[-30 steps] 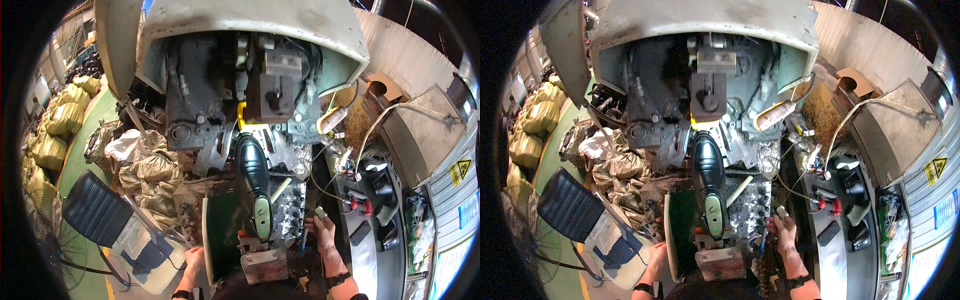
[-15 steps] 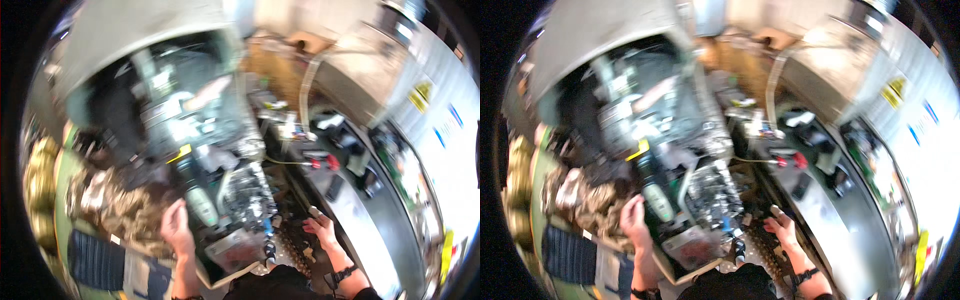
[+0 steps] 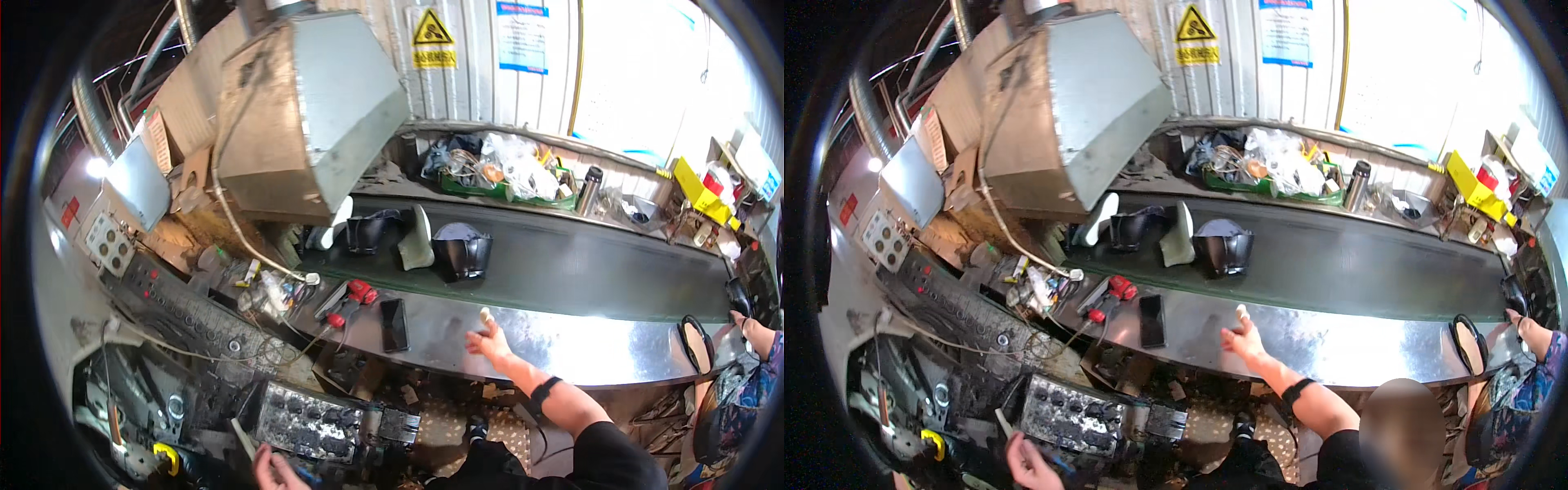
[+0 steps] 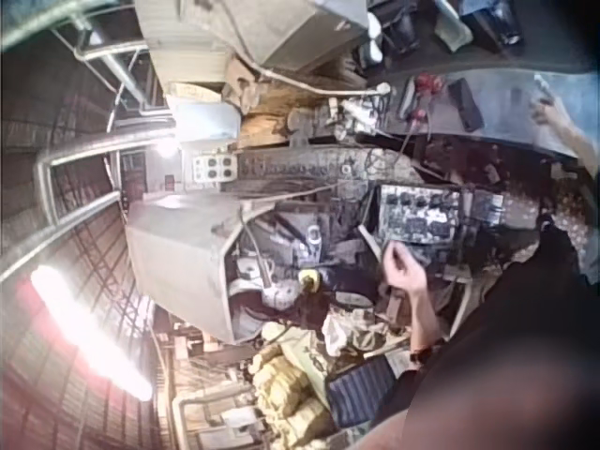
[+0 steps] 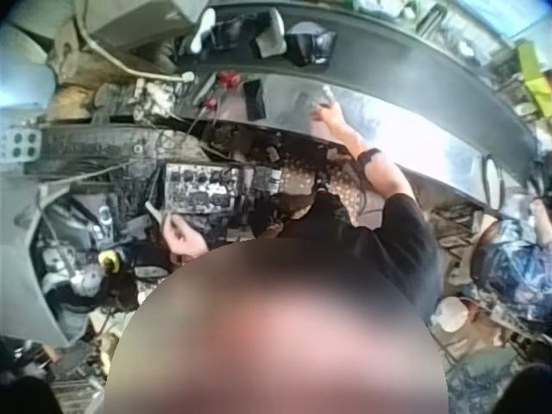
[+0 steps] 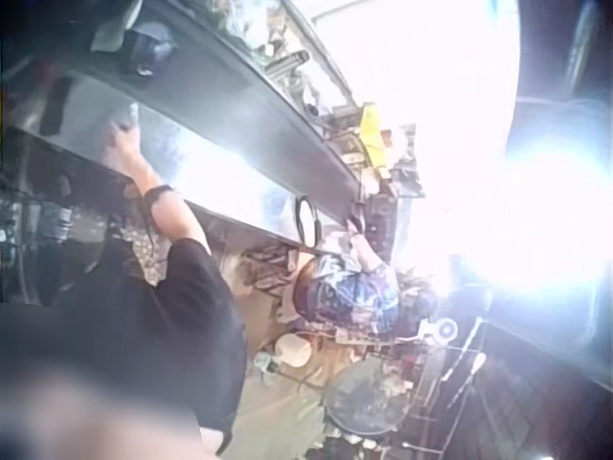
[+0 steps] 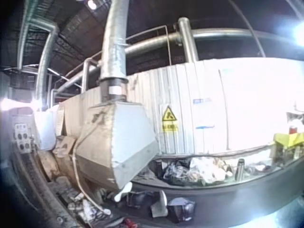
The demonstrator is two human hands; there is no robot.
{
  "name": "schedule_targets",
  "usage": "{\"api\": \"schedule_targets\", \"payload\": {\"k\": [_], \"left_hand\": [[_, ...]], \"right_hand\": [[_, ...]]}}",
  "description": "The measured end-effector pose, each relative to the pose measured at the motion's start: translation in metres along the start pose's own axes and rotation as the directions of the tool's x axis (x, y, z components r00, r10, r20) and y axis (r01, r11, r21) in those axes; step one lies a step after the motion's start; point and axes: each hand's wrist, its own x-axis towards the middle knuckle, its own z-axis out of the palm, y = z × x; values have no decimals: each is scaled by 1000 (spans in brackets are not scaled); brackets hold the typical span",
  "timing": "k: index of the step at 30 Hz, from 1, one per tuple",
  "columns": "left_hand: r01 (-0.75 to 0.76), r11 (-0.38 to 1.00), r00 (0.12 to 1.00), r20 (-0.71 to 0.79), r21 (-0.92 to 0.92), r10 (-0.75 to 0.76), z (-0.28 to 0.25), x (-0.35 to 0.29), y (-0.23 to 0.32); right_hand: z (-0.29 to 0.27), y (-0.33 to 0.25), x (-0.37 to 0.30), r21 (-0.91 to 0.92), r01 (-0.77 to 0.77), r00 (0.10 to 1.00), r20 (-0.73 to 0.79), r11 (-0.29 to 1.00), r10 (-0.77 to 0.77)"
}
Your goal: Operates a shoe lasting machine to shape and attach the upper of a boot to the insole.
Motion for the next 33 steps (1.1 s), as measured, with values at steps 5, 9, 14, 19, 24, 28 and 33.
{"api": "schedule_targets", "payload": {"k": [5, 9, 14, 19, 24, 28, 33], "left_hand": [[-416, 885, 876, 354, 209, 327, 64, -25, 38], [-359, 887, 879, 425, 292, 216, 77, -36, 50], [-342, 902, 855, 485, 262, 184, 113, -22, 63], [-445, 889, 717, 637, 105, 284, 180, 4, 52], [-306, 934, 501, 802, -187, 325, 304, 24, 45], [229, 952, 310, 942, -202, 126, 466, 45, -32], [11, 989, 400, 907, -146, 129, 645, 18, -27]], "right_hand": [[-17, -15, 111, 399, -63, 997, -15, 915, 75], [-18, -17, 178, 670, -115, 987, -7, 733, 161], [-30, -29, 218, 727, -44, 946, -191, 685, 263], [-84, -61, 191, 757, 84, 945, -267, 648, 190], [-176, -54, 69, 744, 374, 831, -534, 553, 155], [-183, -11, -31, 747, 330, 850, -501, 577, 163], [-176, 32, -158, 810, 236, 807, -471, 537, 355]]}}
